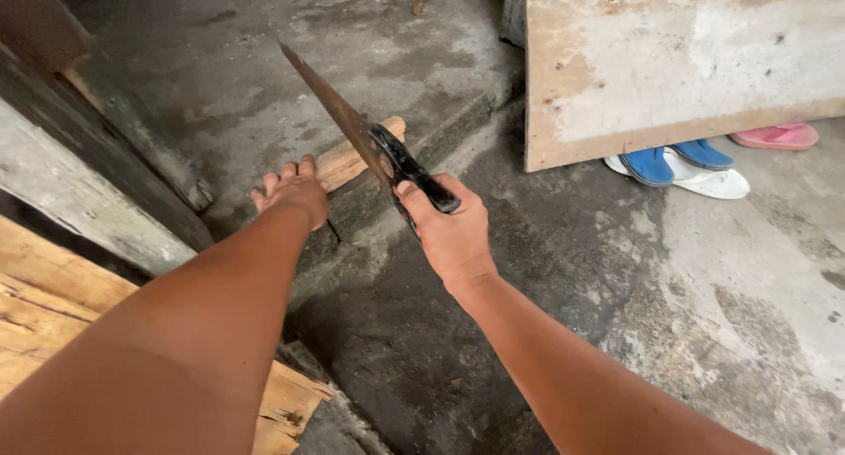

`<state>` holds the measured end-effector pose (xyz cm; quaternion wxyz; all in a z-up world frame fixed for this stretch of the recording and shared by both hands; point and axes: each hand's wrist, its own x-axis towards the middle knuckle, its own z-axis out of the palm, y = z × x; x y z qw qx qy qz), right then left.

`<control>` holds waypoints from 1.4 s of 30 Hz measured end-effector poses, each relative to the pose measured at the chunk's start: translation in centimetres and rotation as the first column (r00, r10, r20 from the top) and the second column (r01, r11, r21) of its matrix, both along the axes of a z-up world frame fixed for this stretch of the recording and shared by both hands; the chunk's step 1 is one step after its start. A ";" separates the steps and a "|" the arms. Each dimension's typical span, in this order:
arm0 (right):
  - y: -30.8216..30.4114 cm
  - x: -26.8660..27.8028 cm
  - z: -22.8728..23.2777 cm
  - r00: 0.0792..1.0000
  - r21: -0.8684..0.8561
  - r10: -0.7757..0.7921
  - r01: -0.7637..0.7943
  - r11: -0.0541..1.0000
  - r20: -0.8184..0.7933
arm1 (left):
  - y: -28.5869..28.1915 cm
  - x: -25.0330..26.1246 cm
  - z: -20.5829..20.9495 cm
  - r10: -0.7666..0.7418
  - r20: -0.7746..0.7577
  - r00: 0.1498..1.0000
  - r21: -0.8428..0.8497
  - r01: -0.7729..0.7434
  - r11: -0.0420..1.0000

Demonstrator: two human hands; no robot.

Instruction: The person uses a hand saw to cut a small piece of wood placed on a larger wooden board. The person holds the wood steady with one hand and saws with the other, completing the cut and separating the piece.

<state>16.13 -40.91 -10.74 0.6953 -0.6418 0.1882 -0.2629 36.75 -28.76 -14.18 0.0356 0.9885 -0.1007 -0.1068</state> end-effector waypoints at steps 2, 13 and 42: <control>0.1 0.2 0.0 1.000 -0.029 0.003 -0.003 1.000 0.005 | -0.4 0.2 0.2 -0.009 0.005 1.000 0.060 0.008 0.998; -1.4 -0.2 1.0 0.999 -0.060 -0.048 0.047 0.997 -0.021 | -1.3 -0.5 0.6 -0.044 0.097 0.994 0.079 0.036 0.996; -1.5 0.8 -0.2 0.997 -0.218 -0.071 0.062 0.974 -0.031 | -1.6 0.3 -0.2 -0.146 0.403 0.904 0.054 0.136 0.989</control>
